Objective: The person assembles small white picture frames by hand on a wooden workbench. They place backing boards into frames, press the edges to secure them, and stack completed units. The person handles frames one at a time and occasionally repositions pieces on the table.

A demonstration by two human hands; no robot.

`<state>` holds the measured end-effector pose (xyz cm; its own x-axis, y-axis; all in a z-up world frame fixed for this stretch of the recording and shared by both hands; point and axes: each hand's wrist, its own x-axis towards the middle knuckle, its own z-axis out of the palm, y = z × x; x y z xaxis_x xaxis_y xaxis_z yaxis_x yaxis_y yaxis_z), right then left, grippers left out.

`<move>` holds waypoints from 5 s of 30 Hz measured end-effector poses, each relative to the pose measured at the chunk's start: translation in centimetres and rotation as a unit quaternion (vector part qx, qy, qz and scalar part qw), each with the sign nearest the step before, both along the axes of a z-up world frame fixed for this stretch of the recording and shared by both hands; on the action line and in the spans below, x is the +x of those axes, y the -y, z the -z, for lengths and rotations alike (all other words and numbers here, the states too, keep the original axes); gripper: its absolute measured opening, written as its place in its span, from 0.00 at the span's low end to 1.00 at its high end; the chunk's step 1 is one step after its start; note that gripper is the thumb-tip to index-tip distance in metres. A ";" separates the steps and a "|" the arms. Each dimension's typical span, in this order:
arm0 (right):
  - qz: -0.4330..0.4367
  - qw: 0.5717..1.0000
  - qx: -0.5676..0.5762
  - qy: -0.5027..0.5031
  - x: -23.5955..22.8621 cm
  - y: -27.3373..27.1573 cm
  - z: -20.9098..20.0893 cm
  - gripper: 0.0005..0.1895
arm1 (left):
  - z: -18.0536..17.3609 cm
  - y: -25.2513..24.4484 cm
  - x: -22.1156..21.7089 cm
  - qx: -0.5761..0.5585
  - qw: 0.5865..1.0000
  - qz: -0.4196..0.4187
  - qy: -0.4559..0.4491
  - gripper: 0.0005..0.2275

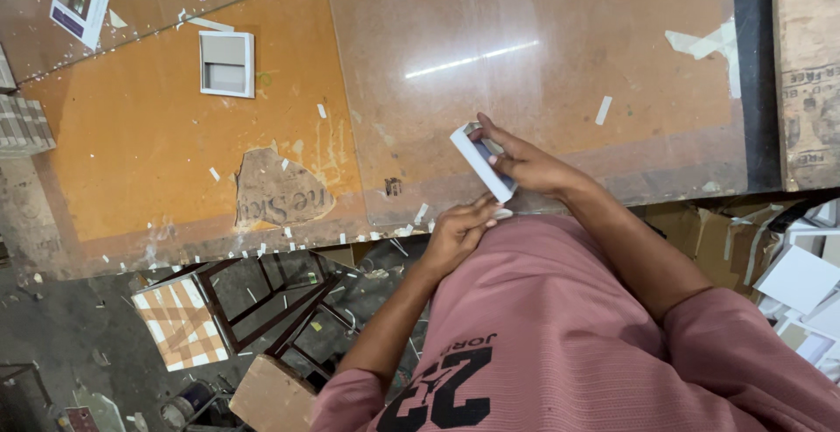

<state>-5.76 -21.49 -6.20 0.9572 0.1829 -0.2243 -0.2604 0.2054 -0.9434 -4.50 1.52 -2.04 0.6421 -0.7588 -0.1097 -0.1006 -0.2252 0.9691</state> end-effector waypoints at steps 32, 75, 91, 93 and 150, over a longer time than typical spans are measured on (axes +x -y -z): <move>-0.039 0.875 -0.483 -0.007 7.6 -2.3 -0.1 0.23 | 5.6 3.5 8.8 0.237 0.944 -0.224 0.057 0.08; 0.034 0.982 -0.161 -0.092 3.7 -2.8 7.4 0.13 | 8.1 0.2 8.1 0.152 0.950 -0.189 -0.198 0.06; 0.079 0.983 -0.021 -0.164 3.8 -3.7 9.4 0.11 | 3.4 6.0 6.0 0.274 0.916 -0.139 0.258 0.05; 0.079 0.980 0.016 -0.179 4.0 -4.0 9.0 0.10 | 3.4 6.0 5.2 0.304 0.900 -0.128 0.286 0.05; 0.133 0.974 0.059 -0.175 4.2 -4.5 9.3 0.09 | 5.8 2.8 6.5 0.207 0.945 -0.253 -0.006 0.02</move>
